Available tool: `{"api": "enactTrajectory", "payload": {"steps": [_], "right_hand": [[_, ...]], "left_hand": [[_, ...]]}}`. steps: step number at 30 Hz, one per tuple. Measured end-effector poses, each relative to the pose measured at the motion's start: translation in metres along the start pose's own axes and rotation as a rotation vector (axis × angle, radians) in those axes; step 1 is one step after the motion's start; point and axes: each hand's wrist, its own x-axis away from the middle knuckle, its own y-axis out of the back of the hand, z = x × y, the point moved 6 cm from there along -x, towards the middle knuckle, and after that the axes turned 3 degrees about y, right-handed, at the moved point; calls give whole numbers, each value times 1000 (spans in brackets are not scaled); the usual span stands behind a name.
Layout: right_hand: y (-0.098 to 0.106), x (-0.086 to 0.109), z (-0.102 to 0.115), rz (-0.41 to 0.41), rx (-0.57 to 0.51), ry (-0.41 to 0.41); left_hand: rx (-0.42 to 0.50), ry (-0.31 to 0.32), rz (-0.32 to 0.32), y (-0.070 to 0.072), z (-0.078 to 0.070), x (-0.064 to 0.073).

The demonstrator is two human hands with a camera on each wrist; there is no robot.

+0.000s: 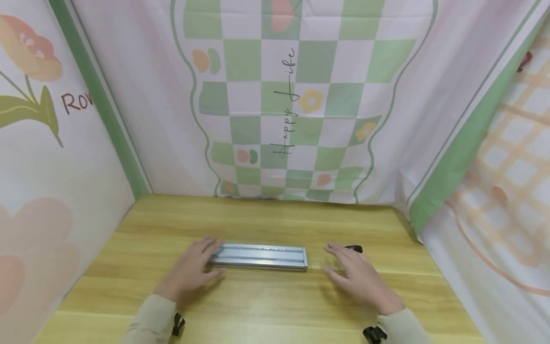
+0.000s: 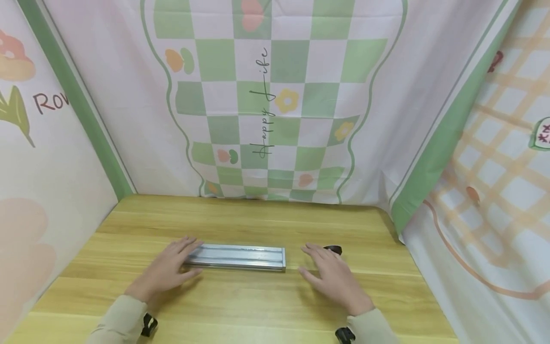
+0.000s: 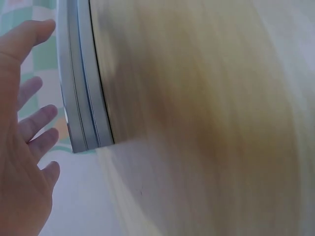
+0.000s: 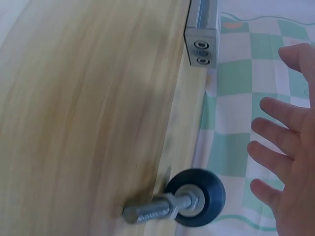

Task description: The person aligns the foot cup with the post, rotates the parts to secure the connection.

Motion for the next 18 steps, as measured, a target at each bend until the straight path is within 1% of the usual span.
{"api": "enactTrajectory", "payload": {"steps": [4,8,13,16,18], "right_hand": [[-6,-6,3,42,-75,-18],[-18,-12,6,99,-166,-23],[-31,-19,8,160,-262,-39],[-38,-23,9,185,-307,-44],[-42,-26,11,194,-322,-44]], "left_hand": [[23,-10,2,-5,-3,-4],[42,32,45,-12,-3,-9],[27,93,107,-21,0,-16],[17,112,129,-23,1,-18],[12,106,123,-22,0,-19]]}}
